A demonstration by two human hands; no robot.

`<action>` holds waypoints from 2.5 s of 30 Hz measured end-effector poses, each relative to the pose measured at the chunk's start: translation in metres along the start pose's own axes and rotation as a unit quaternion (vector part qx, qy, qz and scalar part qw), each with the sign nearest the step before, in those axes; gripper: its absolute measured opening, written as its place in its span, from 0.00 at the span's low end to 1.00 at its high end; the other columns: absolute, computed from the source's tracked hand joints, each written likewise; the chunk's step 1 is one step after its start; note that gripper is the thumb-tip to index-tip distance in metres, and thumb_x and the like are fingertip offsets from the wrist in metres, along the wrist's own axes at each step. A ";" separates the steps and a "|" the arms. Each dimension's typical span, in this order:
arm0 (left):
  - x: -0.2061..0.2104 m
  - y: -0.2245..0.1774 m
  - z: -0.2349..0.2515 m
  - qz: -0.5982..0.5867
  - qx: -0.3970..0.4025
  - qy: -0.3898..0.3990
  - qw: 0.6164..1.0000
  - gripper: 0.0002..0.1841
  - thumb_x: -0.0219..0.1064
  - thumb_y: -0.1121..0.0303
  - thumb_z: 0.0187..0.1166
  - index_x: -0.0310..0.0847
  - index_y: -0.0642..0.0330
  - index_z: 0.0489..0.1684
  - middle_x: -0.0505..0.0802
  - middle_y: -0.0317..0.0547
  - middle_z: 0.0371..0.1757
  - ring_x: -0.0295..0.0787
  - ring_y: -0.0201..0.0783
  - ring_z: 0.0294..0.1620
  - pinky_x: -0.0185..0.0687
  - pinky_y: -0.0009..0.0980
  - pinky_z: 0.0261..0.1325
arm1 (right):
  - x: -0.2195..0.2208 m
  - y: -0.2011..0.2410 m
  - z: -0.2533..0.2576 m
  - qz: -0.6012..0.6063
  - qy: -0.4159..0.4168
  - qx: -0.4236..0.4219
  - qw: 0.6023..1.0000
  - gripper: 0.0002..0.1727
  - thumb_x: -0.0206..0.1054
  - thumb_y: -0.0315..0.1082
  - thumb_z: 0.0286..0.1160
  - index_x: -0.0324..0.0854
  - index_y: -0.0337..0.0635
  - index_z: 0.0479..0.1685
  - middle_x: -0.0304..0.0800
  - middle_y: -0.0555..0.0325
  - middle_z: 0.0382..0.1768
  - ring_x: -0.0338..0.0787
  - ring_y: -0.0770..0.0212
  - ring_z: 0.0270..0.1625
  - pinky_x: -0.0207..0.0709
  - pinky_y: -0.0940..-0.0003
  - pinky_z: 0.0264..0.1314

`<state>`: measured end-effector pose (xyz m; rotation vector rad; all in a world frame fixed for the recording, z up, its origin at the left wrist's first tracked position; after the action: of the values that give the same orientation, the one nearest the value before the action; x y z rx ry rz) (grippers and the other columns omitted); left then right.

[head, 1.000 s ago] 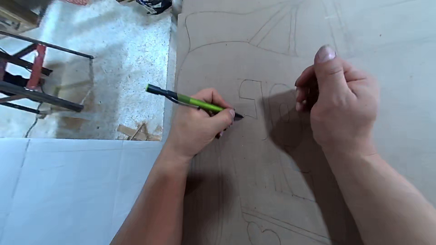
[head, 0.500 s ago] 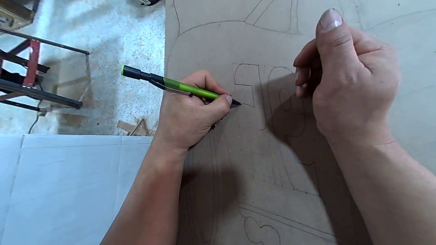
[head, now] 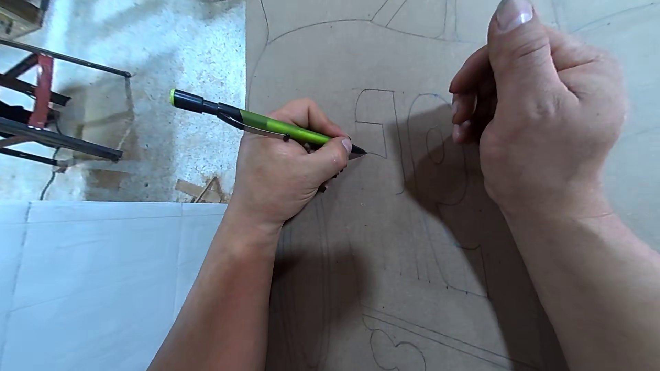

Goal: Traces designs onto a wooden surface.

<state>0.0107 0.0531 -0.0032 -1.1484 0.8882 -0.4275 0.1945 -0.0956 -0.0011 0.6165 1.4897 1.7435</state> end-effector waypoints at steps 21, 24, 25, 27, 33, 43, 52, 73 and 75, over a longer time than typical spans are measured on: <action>0.000 -0.005 -0.005 0.045 0.010 -0.009 0.999 0.04 0.73 0.73 0.69 0.84 0.53 0.31 0.92 0.35 0.27 0.86 0.30 0.20 0.83 0.25 0.19 | 0.000 -0.001 0.001 0.022 -0.005 -0.008 1.000 0.23 0.49 0.38 0.95 0.84 0.51 0.27 0.85 0.72 0.20 0.86 0.74 0.21 0.83 0.76 0.24; 0.000 -0.005 -0.007 0.042 0.011 -0.009 0.999 0.04 0.73 0.73 0.69 0.83 0.53 0.30 0.92 0.35 0.27 0.86 0.30 0.20 0.83 0.25 0.19 | 0.000 -0.002 0.001 0.022 -0.002 -0.010 1.000 0.24 0.48 0.37 0.95 0.84 0.50 0.27 0.85 0.72 0.20 0.85 0.73 0.21 0.83 0.76 0.24; 0.000 -0.005 -0.007 0.042 0.010 -0.009 0.999 0.04 0.73 0.73 0.69 0.83 0.53 0.30 0.92 0.35 0.27 0.86 0.30 0.19 0.82 0.25 0.18 | 0.000 -0.002 0.002 0.020 -0.001 -0.010 1.000 0.24 0.48 0.37 0.95 0.84 0.50 0.27 0.85 0.72 0.20 0.85 0.73 0.21 0.83 0.76 0.24; -0.001 -0.005 -0.009 0.044 0.012 -0.008 0.999 0.04 0.72 0.73 0.69 0.83 0.53 0.30 0.92 0.35 0.27 0.86 0.30 0.19 0.82 0.25 0.18 | 0.000 -0.003 0.002 0.020 -0.001 -0.014 1.000 0.23 0.48 0.36 0.94 0.83 0.50 0.26 0.84 0.72 0.19 0.85 0.73 0.21 0.83 0.76 0.23; -0.001 -0.005 -0.013 0.037 0.009 -0.009 0.999 0.05 0.73 0.74 0.69 0.83 0.53 0.30 0.92 0.36 0.28 0.86 0.31 0.19 0.83 0.25 0.17 | 0.001 -0.003 0.003 0.023 0.000 -0.017 1.000 0.23 0.49 0.35 0.94 0.84 0.50 0.26 0.84 0.72 0.18 0.84 0.73 0.20 0.82 0.77 0.22; -0.001 -0.007 -0.020 0.030 0.021 -0.003 0.999 0.04 0.72 0.75 0.69 0.83 0.54 0.30 0.92 0.37 0.29 0.86 0.30 0.21 0.82 0.24 0.19 | 0.001 -0.003 0.002 0.022 0.001 -0.012 1.000 0.22 0.50 0.34 0.93 0.84 0.49 0.26 0.84 0.72 0.18 0.84 0.73 0.19 0.81 0.78 0.20; 0.000 -0.007 -0.027 0.027 0.023 0.001 0.999 0.04 0.72 0.75 0.69 0.83 0.54 0.30 0.92 0.37 0.28 0.85 0.31 0.20 0.81 0.25 0.17 | 0.000 -0.004 0.002 0.002 0.003 -0.017 1.000 0.22 0.50 0.34 0.92 0.84 0.51 0.26 0.84 0.73 0.19 0.84 0.75 0.20 0.81 0.79 0.21; 0.003 -0.014 -0.038 0.026 -0.008 0.006 1.000 0.04 0.71 0.75 0.69 0.82 0.54 0.30 0.92 0.39 0.29 0.84 0.33 0.18 0.78 0.24 0.15 | 0.001 -0.002 0.003 0.025 -0.003 -0.026 0.999 0.24 0.49 0.35 0.93 0.83 0.49 0.25 0.84 0.71 0.18 0.85 0.73 0.21 0.82 0.76 0.23; 0.004 -0.013 -0.038 0.023 -0.009 0.004 1.000 0.04 0.71 0.75 0.69 0.82 0.54 0.30 0.92 0.39 0.30 0.84 0.33 0.18 0.78 0.25 0.15 | 0.001 -0.002 0.002 0.023 -0.005 -0.021 0.999 0.24 0.48 0.36 0.94 0.83 0.50 0.25 0.85 0.71 0.19 0.85 0.73 0.22 0.83 0.76 0.24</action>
<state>-0.0156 0.0226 0.0023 -1.1415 0.9257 -0.3867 0.1965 -0.0936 -0.0025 0.6419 1.4393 1.8004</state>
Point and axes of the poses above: each hand's wrist, its own z-axis towards the middle knuckle, its own x-axis out of the palm, y = z × x, the point moved 4 cm from there along z, towards the middle knuckle
